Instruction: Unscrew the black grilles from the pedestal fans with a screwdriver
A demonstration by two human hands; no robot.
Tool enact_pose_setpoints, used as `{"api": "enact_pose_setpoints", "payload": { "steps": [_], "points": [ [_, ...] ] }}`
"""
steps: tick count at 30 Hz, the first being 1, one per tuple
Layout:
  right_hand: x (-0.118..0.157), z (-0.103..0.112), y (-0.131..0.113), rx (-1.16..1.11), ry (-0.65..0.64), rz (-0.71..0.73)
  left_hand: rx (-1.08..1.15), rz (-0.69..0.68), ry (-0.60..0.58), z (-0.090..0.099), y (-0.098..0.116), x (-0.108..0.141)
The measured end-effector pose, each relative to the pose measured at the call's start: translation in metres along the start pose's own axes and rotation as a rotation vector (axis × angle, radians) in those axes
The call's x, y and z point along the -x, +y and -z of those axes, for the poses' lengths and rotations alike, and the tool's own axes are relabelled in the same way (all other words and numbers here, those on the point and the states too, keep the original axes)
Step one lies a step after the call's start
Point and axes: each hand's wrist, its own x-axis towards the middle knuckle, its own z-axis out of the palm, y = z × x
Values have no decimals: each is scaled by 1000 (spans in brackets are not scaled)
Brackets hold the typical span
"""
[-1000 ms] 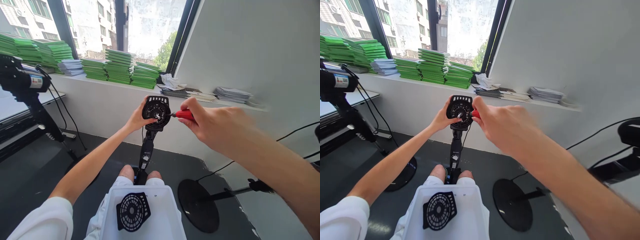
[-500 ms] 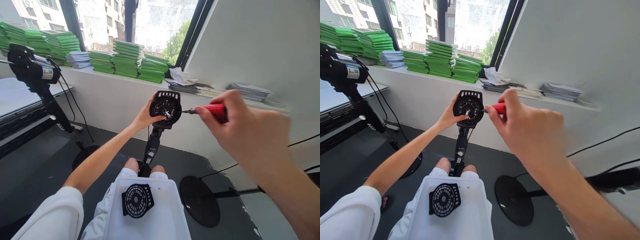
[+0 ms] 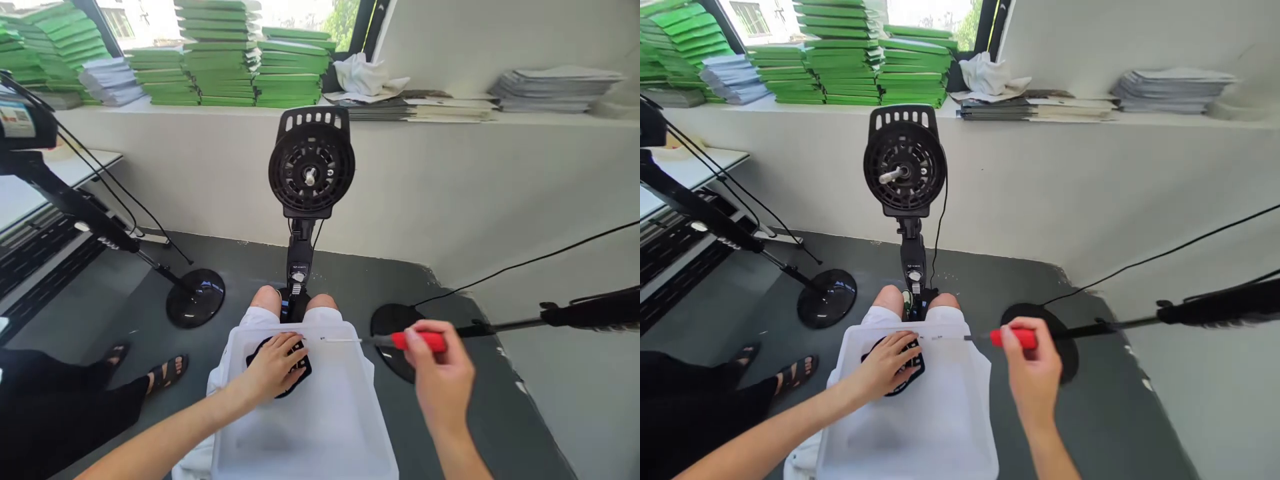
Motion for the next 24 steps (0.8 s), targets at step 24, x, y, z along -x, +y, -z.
{"api": "enact_pose_setpoints", "payload": {
  "steps": [24],
  "points": [
    [61, -14, 64, -29, -416, -187, -357, 157, -518, 1, 5, -32]
  ]
}}
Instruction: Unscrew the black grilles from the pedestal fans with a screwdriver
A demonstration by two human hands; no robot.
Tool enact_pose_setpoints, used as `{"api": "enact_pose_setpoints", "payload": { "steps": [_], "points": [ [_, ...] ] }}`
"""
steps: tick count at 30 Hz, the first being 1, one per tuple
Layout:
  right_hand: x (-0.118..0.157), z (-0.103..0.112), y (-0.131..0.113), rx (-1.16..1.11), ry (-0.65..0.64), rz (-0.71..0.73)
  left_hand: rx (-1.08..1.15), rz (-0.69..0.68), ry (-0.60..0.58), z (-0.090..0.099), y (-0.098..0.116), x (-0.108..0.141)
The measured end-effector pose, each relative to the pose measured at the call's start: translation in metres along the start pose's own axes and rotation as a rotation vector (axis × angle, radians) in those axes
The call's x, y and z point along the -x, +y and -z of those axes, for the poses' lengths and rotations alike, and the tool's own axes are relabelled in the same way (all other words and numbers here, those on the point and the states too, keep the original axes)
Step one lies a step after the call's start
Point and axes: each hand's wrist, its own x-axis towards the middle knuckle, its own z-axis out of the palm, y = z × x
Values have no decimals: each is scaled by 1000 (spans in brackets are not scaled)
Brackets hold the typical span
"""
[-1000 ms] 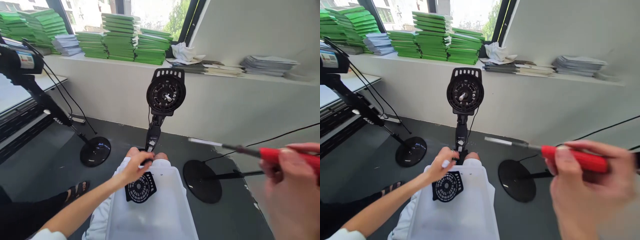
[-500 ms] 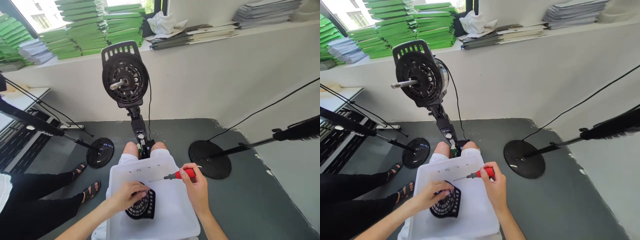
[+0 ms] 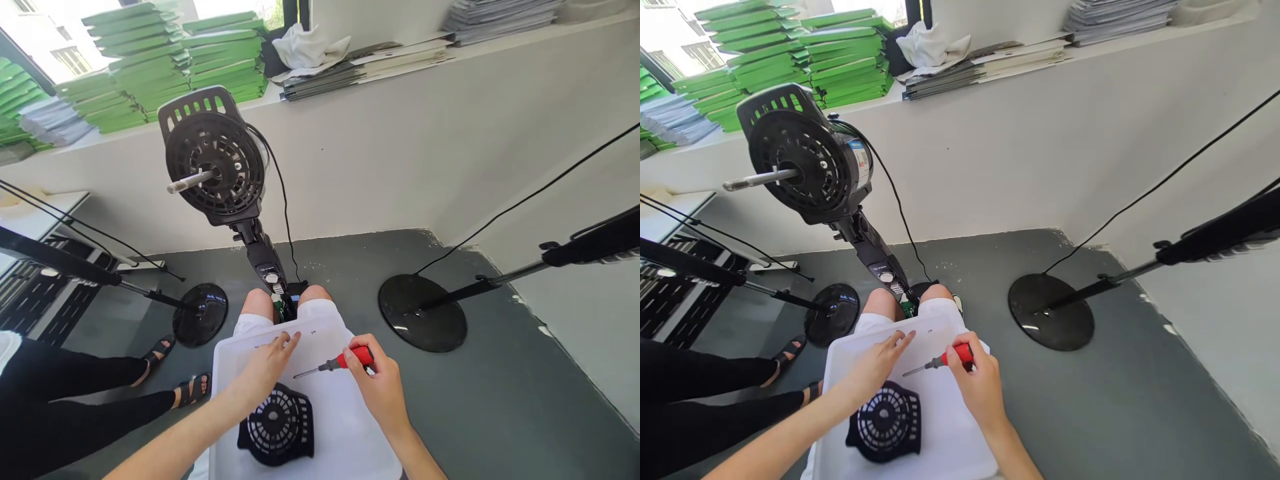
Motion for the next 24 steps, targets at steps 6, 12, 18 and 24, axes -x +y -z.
{"api": "enact_pose_setpoints", "payload": {
  "steps": [6, 12, 18, 24],
  "points": [
    [-1, -2, 5, 37, -95, 5, -175, 18, 47, -28, 15, -10],
    [0, -4, 0, 58, -162, -1, -239, 17, 93, -35, 13, -6],
    [2, -6, -2, 63, -192, -10, -114, 1, -23, -32, 0, -14],
    [2, -9, 0, 97, -191, 28, -50, -3, -32, -28, -5, -22]
  ]
}}
